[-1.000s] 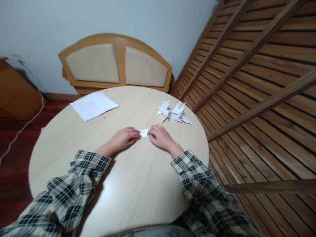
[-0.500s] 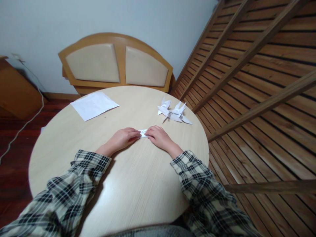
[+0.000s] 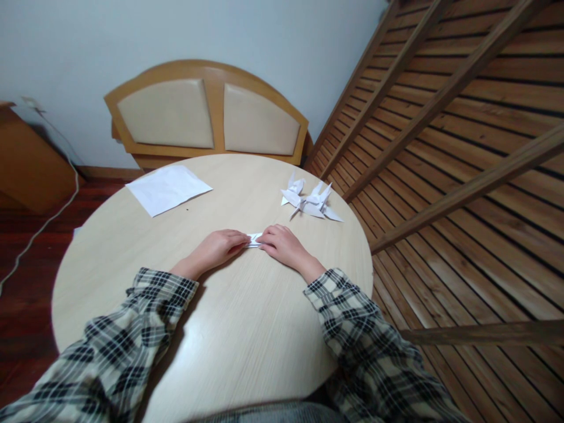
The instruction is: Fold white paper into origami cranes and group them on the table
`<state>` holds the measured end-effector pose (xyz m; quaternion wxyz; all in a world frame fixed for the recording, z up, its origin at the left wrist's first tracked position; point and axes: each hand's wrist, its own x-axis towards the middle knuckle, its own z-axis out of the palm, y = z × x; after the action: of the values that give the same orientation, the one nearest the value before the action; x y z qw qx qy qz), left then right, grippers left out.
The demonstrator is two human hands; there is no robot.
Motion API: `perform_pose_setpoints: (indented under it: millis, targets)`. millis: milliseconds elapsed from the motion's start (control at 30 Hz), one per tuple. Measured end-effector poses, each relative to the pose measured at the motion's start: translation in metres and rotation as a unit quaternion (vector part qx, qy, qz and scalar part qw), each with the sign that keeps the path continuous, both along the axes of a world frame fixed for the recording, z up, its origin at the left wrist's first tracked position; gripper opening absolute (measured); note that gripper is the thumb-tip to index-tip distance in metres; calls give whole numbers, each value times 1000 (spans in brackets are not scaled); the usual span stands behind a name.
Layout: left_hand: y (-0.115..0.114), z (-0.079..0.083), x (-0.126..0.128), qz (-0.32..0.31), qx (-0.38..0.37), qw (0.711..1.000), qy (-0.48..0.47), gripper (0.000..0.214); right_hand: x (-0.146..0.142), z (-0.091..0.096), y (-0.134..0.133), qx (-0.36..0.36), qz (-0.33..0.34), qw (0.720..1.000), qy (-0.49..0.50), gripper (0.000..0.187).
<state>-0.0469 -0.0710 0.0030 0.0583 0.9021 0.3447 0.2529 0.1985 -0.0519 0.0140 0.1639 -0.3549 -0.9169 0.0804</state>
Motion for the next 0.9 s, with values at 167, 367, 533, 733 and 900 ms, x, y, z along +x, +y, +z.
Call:
perform_pose_setpoints:
  millis: [167, 367, 533, 733, 900]
  targets:
    - [0, 0, 2, 17, 7, 1000, 7, 25, -4, -2, 1, 3, -24, 1000, 3, 17]
    - [0, 3, 6, 50, 19, 998, 27, 25, -12, -4, 2, 16, -57, 998, -8, 22]
    - [6, -1, 12, 101, 12, 995, -1, 26, -19, -4, 2, 22, -72, 997, -19, 21]
    - [14, -9, 22, 163, 13, 986, -15, 24, -25, -6, 7, 9, -108, 994, -11, 20]
    - [16, -12, 25, 178, 1, 984, -27, 20, -27, -11, 14, -23, -122, 992, 28, 16]
